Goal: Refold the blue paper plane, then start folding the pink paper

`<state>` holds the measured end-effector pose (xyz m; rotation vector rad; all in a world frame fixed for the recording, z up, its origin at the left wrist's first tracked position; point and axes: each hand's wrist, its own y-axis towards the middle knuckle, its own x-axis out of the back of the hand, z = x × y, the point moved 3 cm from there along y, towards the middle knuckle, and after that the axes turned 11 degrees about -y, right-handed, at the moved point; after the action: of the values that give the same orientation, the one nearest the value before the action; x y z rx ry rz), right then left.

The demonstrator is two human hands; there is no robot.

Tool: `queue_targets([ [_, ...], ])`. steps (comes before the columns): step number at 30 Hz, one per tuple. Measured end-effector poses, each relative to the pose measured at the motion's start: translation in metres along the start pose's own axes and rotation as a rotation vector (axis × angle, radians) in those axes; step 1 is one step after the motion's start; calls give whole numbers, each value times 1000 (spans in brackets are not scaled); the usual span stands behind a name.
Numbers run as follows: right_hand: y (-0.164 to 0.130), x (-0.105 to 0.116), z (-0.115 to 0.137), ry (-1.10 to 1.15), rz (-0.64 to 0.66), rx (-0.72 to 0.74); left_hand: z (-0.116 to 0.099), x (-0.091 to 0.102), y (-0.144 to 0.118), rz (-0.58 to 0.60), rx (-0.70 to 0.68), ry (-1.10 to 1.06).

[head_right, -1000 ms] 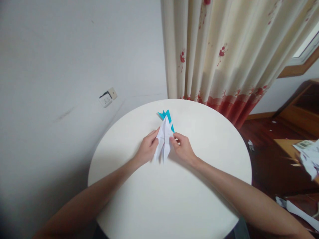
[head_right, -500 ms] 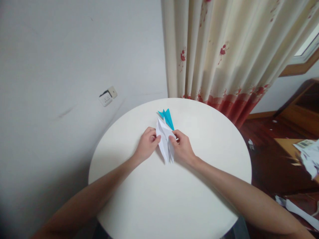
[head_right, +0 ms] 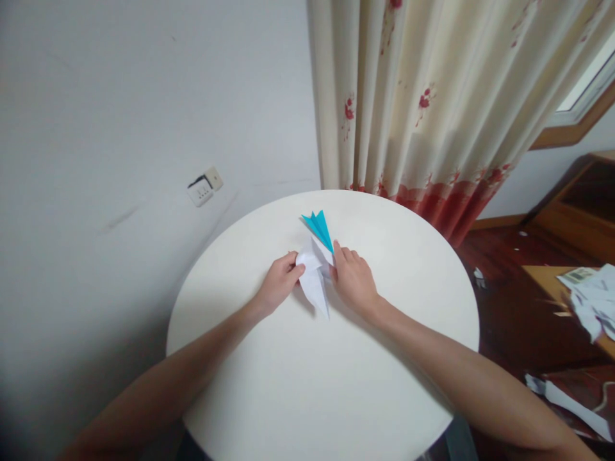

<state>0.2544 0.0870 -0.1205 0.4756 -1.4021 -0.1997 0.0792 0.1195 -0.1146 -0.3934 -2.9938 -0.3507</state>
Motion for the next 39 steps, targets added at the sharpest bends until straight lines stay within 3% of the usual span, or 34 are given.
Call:
queue_targets([
  [7,10,5,-33,157,46,-112,-16,17,5,53,65,-178],
  [14,24,-4,-63,809,-110,-404,-18,20,6,159,203,-485],
  [17,24,-2,-61,922,-123,-485,-10,21,10,95,204,-511],
  [20,22,0,-59,973,-143,-538,-4,26,12,-106,87,-413],
  [23,22,-1,-60,1057,-170,-637,-12,26,6,-267,-227,-173],
  [25,22,-3,-61,1139,-173,-714,-21,18,-2,-195,-430,25],
  [27,22,-5,-58,1227,-154,-768,-28,8,-9,-52,-545,204],
  [29,21,-6,-52,1299,-112,-782,-28,0,-13,45,-574,329],
  [31,20,-7,-44,1349,-60,-761,-25,-4,-13,64,-556,403],
  [39,13,-8,-25,1378,41,-586,-21,4,-7,-22,-521,548],
])
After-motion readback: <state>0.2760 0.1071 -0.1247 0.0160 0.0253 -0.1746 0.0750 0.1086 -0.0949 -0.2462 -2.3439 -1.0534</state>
